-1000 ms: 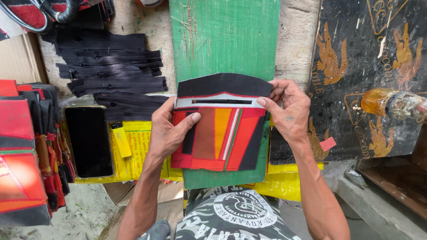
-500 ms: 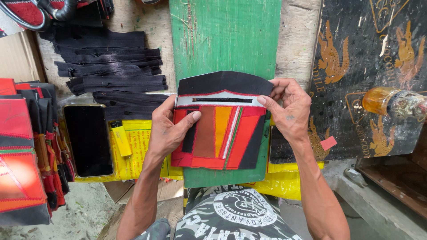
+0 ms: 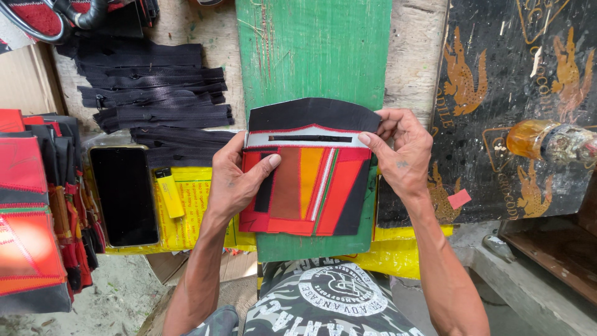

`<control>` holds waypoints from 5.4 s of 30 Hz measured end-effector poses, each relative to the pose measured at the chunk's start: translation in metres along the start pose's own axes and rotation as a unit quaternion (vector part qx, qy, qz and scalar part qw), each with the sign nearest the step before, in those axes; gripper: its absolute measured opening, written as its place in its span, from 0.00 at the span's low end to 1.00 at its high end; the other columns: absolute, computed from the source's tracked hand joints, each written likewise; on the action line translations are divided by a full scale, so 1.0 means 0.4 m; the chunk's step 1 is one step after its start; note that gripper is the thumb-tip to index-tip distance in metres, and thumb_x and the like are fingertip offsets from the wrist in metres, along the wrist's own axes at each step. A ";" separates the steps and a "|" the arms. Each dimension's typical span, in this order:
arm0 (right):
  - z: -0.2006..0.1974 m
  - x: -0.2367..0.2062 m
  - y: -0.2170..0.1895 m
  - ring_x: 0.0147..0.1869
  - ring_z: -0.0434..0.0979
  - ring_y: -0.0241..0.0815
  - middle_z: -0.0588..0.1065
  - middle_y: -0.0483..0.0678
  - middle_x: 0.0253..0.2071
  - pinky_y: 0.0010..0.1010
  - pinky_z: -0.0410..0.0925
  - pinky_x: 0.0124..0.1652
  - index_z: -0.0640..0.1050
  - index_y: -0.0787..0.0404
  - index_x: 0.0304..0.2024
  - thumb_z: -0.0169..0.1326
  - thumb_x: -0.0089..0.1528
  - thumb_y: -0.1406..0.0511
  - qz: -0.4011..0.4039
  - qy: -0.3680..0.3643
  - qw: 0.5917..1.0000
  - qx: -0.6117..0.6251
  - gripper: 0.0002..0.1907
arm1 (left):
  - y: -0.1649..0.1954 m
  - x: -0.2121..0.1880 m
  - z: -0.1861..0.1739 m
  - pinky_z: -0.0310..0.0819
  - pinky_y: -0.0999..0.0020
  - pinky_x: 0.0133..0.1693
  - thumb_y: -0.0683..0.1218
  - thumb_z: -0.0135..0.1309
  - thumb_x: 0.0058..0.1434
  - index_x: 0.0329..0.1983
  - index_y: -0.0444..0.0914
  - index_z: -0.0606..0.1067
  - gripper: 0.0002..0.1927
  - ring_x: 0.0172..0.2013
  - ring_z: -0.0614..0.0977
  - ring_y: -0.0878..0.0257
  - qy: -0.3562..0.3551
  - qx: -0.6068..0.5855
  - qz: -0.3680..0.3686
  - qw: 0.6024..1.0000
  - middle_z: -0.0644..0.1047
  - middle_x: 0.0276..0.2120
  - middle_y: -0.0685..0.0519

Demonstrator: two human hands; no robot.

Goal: The person attaches zippers to patchwork fabric pouches at a work table. They align a black zipper along the top edge of a colorful patchwork panel, fold the fabric over the zipper tape, press it in place, and set the finished pouch onto a growing stack of completed pouches before starting the next one.

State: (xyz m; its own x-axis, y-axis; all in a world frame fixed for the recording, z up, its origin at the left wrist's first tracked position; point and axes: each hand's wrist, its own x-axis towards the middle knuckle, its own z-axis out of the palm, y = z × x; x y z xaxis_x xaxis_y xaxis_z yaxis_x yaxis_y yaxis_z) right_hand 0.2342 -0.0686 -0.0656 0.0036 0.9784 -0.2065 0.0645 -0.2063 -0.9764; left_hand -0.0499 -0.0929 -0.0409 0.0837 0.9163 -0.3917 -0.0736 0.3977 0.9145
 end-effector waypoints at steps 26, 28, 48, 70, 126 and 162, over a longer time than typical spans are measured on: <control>0.050 -0.053 -0.008 0.42 0.71 0.40 0.75 0.46 0.38 0.31 0.66 0.41 0.83 0.62 0.42 0.67 0.60 0.75 -0.222 0.052 0.944 -0.240 0.09 | 0.025 -0.004 0.015 0.78 0.74 0.48 0.34 0.60 0.61 0.55 0.31 0.75 0.18 0.45 0.80 0.71 -0.001 0.007 -0.005 1.000 0.81 0.46 0.53; 0.050 -0.053 -0.007 0.40 0.69 0.39 0.74 0.46 0.37 0.32 0.64 0.41 0.84 0.61 0.42 0.68 0.59 0.75 -0.228 0.051 0.938 -0.254 0.10 | 0.024 -0.004 0.015 0.79 0.73 0.48 0.34 0.60 0.61 0.55 0.31 0.75 0.18 0.45 0.80 0.71 0.000 0.009 -0.007 1.000 0.81 0.46 0.53; 0.051 -0.053 -0.003 0.41 0.68 0.38 0.73 0.44 0.39 0.28 0.64 0.38 0.85 0.58 0.46 0.68 0.58 0.76 -0.219 0.047 0.944 -0.243 0.15 | 0.022 -0.004 0.015 0.79 0.72 0.50 0.34 0.59 0.61 0.57 0.31 0.74 0.20 0.46 0.80 0.71 -0.018 0.007 0.002 1.000 0.81 0.46 0.53; 0.057 -0.036 -0.031 0.42 0.70 0.45 0.73 0.49 0.40 0.33 0.66 0.39 0.84 0.62 0.47 0.66 0.61 0.76 -0.249 0.074 0.909 -0.325 0.13 | -0.004 0.034 -0.020 0.75 0.66 0.56 0.61 0.42 0.71 0.61 0.27 0.69 0.33 0.52 0.81 0.61 -0.122 -0.378 -0.099 0.912 0.79 0.53 0.45; 0.046 -0.003 -0.047 0.50 0.68 0.50 0.69 0.53 0.47 0.36 0.67 0.45 0.80 0.61 0.52 0.52 0.60 0.81 -0.224 -0.034 0.918 -0.324 0.21 | 0.081 0.150 -0.031 0.69 0.58 0.51 0.40 0.64 0.54 0.47 0.32 0.77 0.17 0.48 0.74 0.50 -0.040 0.445 0.277 0.851 0.73 0.45 0.45; 0.101 0.022 -0.056 0.45 0.66 0.44 0.70 0.45 0.39 0.37 0.60 0.49 0.84 0.58 0.44 0.68 0.60 0.69 -0.211 0.039 0.926 -0.312 0.10 | 0.085 0.182 -0.059 0.71 0.59 0.49 0.31 0.58 0.52 0.42 0.30 0.75 0.13 0.46 0.75 0.48 -0.056 0.435 0.271 0.857 0.73 0.41 0.44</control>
State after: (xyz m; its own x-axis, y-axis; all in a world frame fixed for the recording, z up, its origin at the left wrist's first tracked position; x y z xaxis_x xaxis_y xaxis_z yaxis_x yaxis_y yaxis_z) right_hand 0.1924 -0.0557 -0.0481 -0.0832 0.9734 0.2133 0.6397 0.2164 -0.7376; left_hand -0.0697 -0.0116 -0.0408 0.3697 0.9255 0.0829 0.6325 -0.3160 0.7072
